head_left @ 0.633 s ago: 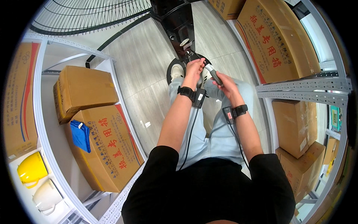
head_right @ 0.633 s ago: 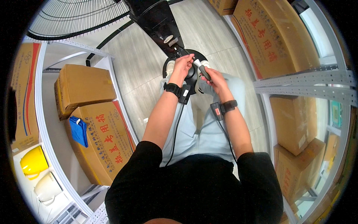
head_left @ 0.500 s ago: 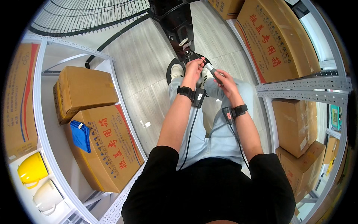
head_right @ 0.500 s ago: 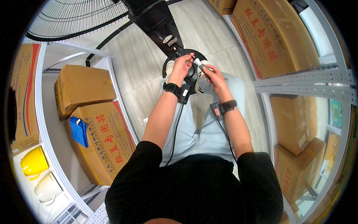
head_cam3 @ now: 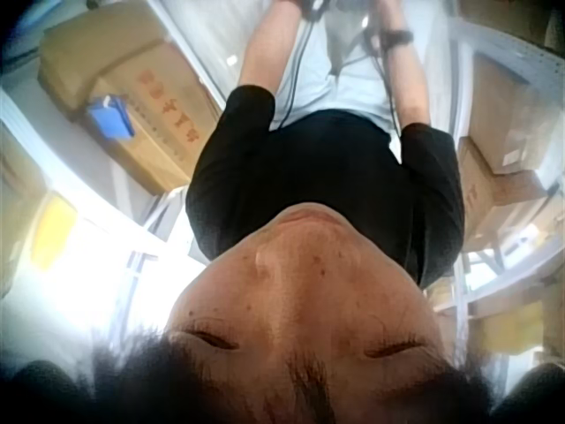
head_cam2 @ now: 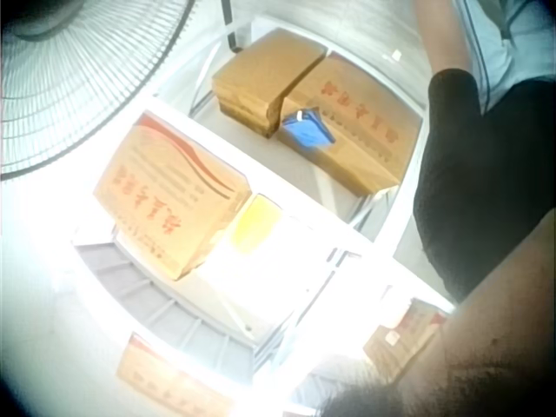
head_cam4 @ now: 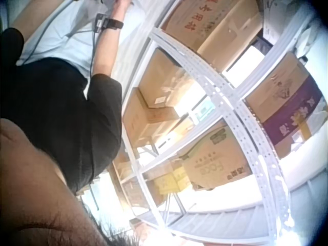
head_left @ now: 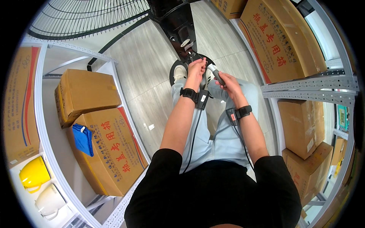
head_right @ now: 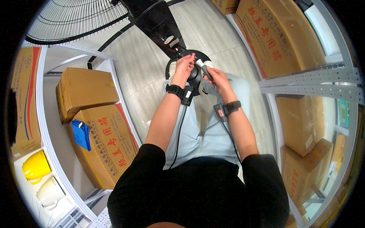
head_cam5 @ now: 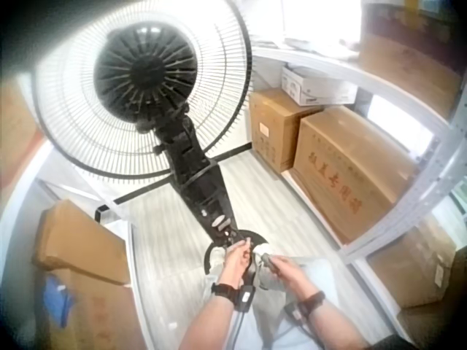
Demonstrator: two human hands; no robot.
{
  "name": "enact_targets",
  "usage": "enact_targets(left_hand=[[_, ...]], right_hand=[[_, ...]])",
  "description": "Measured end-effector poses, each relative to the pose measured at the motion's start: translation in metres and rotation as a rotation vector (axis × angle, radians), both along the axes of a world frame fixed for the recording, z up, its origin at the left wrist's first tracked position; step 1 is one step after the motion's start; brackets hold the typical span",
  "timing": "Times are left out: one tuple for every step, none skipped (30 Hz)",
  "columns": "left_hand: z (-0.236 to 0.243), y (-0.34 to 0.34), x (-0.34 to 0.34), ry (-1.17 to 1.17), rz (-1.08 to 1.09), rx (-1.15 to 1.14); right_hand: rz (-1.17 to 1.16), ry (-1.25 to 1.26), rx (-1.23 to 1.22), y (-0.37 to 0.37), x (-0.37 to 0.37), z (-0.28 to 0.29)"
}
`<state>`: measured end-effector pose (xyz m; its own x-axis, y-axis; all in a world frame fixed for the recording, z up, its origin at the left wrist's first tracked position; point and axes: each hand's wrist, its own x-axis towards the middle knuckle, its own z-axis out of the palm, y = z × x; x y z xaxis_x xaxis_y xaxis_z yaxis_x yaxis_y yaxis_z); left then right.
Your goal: The person uses a screwdriver to remove screws from a black plastic housing attached to a fan stand. They then open the housing to expose internal wiring and a switch mechanism, and continue to manipulate the components with the screwdriver.
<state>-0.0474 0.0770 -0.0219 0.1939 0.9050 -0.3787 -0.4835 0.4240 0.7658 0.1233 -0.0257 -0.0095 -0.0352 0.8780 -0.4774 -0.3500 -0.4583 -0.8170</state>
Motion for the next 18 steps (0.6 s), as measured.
enact_targets(left_hand=[[0.000, 0.001, 0.000, -0.017, 0.008, -0.024], [0.000, 0.002, 0.001, -0.035, 0.015, -0.049], [-0.001, 0.003, 0.002, -0.053, 0.021, -0.074], [-0.001, 0.003, 0.002, -0.065, 0.033, -0.077], [-0.002, 0.004, 0.001, -0.076, 0.045, -0.079], [-0.003, 0.006, 0.000, -0.087, 0.057, -0.081], [-0.004, 0.007, 0.000, -0.101, 0.072, -0.078], [-0.005, 0.007, -0.001, -0.116, 0.088, -0.078], [-0.005, 0.007, -0.001, -0.130, 0.105, -0.078], [-0.006, 0.007, -0.001, -0.128, 0.145, -0.088], [-0.004, 0.007, 0.000, -0.127, 0.183, -0.096], [-0.003, 0.007, 0.001, -0.125, 0.221, -0.104], [-0.002, 0.008, 0.000, -0.150, 0.211, -0.104], [-0.001, 0.008, -0.002, -0.176, 0.201, -0.104], [0.000, 0.008, -0.004, -0.203, 0.192, -0.105], [0.001, 0.009, -0.003, -0.199, 0.193, -0.104], [0.003, 0.009, -0.002, -0.195, 0.193, -0.102], [0.004, 0.008, -0.001, -0.192, 0.193, -0.101]], right_hand=[[0.013, -0.002, 0.021, 0.000, 0.000, -0.001], [-0.014, -0.055, 0.061, -0.001, -0.001, -0.002], [-0.042, -0.108, 0.100, -0.001, -0.003, -0.004], [-0.070, -0.162, 0.140, -0.002, -0.004, -0.005], [-0.091, -0.201, 0.178, -0.002, -0.005, -0.007], [-0.112, -0.240, 0.217, -0.003, -0.005, -0.008], [-0.133, -0.278, 0.256, -0.003, -0.004, -0.009], [-0.144, -0.279, 0.253, -0.005, -0.003, -0.007], [-0.155, -0.278, 0.250, -0.008, 0.001, -0.004], [-0.165, -0.278, 0.248, -0.011, 0.004, -0.002], [-0.160, -0.274, 0.249, -0.014, 0.007, -0.001], [-0.154, -0.270, 0.250, -0.017, 0.010, 0.000], [-0.148, -0.266, 0.250, -0.020, 0.013, 0.000], [-0.146, -0.256, 0.251, -0.023, 0.015, 0.000], [-0.144, -0.246, 0.252, -0.026, 0.017, -0.001], [-0.141, -0.236, 0.252, -0.028, 0.018, -0.001], [-0.142, -0.233, 0.245, -0.031, 0.018, -0.001], [-0.144, -0.230, 0.238, -0.034, 0.019, -0.001]])
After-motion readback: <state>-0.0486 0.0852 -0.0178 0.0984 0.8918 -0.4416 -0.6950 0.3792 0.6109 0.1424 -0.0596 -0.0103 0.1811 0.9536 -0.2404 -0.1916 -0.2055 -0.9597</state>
